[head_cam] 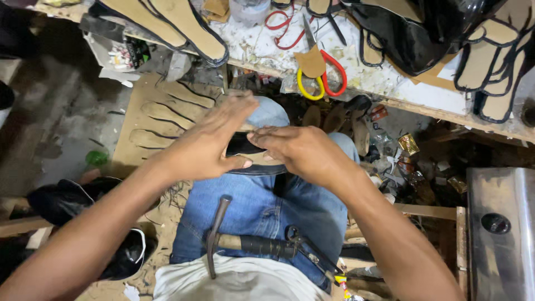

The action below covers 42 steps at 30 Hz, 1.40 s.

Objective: The person sits on the floor and assembles a shoe by fitting a wooden insole into a black shoe upper. They use a hammer to tap the insole into place, then use pliers to trim and adjust the upper edges around the insole.

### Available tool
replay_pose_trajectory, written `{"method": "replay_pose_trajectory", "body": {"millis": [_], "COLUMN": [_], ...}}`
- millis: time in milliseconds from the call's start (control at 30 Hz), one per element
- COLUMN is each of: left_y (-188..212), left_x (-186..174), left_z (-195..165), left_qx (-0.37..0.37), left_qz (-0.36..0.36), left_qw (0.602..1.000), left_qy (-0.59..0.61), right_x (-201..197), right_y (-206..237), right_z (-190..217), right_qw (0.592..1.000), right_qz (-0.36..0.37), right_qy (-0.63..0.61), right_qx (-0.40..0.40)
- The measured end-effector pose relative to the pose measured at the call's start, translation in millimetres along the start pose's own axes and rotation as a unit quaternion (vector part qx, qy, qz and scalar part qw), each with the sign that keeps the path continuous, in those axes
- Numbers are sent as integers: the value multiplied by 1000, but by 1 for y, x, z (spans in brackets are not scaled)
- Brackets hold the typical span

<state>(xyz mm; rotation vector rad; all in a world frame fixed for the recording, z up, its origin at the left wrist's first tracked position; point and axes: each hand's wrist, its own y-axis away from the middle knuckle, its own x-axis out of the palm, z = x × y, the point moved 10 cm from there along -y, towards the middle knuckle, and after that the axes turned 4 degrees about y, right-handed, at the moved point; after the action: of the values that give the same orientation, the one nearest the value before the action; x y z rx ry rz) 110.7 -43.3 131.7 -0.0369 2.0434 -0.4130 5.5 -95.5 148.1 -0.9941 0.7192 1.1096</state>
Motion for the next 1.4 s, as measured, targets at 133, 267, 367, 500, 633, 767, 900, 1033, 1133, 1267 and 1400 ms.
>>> {"method": "replay_pose_trajectory", "body": {"millis": [133, 267, 367, 500, 633, 767, 900, 1033, 1133, 1267, 1400], "left_y": [-4, 20, 24, 23, 26, 14, 9, 14, 13, 12, 11], "left_x": [36, 45, 27, 23, 24, 16, 11, 25, 27, 28, 32], "left_z": [26, 59, 72, 71, 61, 32, 12, 6, -6, -15, -14], "left_qx": [-78, -251, -274, -291, -352, -295, -235, -258, -229, -203, -205], "left_qz": [115, 54, -38, -42, -23, -47, -78, -41, -43, -42, -27], "left_qw": [983, 935, 940, 932, 917, 949, 967, 965, 971, 972, 968], "left_qy": [118, 247, 202, 213, 186, 105, 53, -7, -63, -112, -144], "right_x": [-9, -33, 17, 85, 133, 92, 83, 100, 71, 38, 27], "right_y": [5, 56, 126, 208, 275, 236, 234, 183, 122, 64, 46], "right_z": [7, 6, -26, 1, -1, 11, -13, -17, -30, -38, -43], "right_qw": [989, 944, 919, 895, 795, 928, 832, 746, 864, 933, 926], "right_qz": [-95, -272, -78, 67, 165, -5, -137, -138, -59, 21, 175], "right_qy": [112, 117, -22, -114, -126, -20, -227, -416, -225, -137, -59], "right_qx": [20, 146, 387, 426, 570, 371, 487, 502, 447, 334, 329]}}
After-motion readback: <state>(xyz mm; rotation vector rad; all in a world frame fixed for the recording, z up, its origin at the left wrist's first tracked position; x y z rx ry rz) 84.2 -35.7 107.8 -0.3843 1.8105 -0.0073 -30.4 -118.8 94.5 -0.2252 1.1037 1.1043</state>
